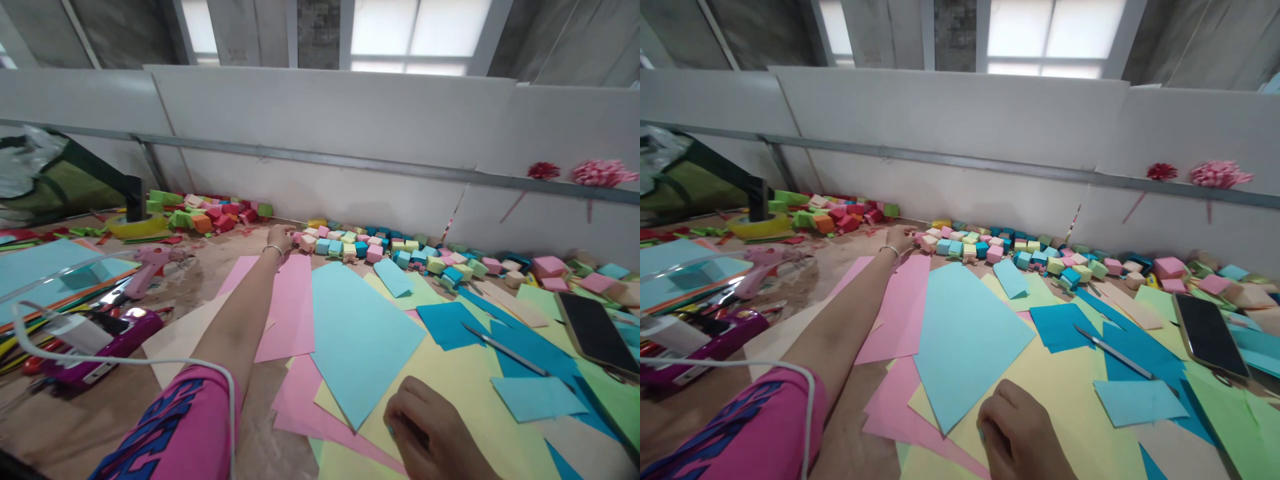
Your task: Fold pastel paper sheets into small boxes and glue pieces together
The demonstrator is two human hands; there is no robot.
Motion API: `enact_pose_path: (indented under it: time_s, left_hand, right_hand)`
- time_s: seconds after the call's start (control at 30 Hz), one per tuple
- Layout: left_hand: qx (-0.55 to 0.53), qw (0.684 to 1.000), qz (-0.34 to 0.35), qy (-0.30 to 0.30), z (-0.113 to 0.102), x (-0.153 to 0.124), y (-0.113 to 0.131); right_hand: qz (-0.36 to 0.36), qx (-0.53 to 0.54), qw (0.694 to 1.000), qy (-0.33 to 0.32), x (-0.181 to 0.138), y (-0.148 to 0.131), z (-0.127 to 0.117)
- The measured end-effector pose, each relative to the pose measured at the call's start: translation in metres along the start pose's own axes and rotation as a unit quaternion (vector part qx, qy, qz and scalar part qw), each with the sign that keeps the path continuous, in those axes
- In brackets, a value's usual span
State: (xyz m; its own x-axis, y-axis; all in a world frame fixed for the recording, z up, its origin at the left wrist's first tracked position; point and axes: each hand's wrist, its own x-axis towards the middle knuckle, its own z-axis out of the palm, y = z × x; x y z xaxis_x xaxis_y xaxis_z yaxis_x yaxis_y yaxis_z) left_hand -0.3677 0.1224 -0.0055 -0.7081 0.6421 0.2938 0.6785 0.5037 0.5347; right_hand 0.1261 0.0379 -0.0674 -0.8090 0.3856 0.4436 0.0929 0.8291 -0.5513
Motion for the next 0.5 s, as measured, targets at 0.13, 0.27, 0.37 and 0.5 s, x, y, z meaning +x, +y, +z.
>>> enact_pose_path:
  time_s: [0.13,0.27,0.37,0.5]
  left_hand:
    - [0.005,1.000,-0.008,-0.012,0.0009,0.0006,-0.0002]
    - [0.008,1.000,-0.006,-0.007,0.0028,0.0028,-0.0021]
    - [0.004,1.000,-0.002,0.001,0.0036,0.0028,-0.0020]
    - [-0.010,1.000,0.002,0.016,0.0032,-0.0001,-0.0002]
  right_hand:
    - [-0.001,-0.005,1.000,0.003,0.0000,0.0001,0.0006]
    - [-0.003,-0.009,1.000,0.005,0.0000,-0.0002,0.0006]
    - [-0.002,-0.008,1.000,0.006,-0.0001,-0.0008,0.0002]
    - [0.003,-0.006,1.000,-0.002,-0.0002,-0.0012,-0.0002]
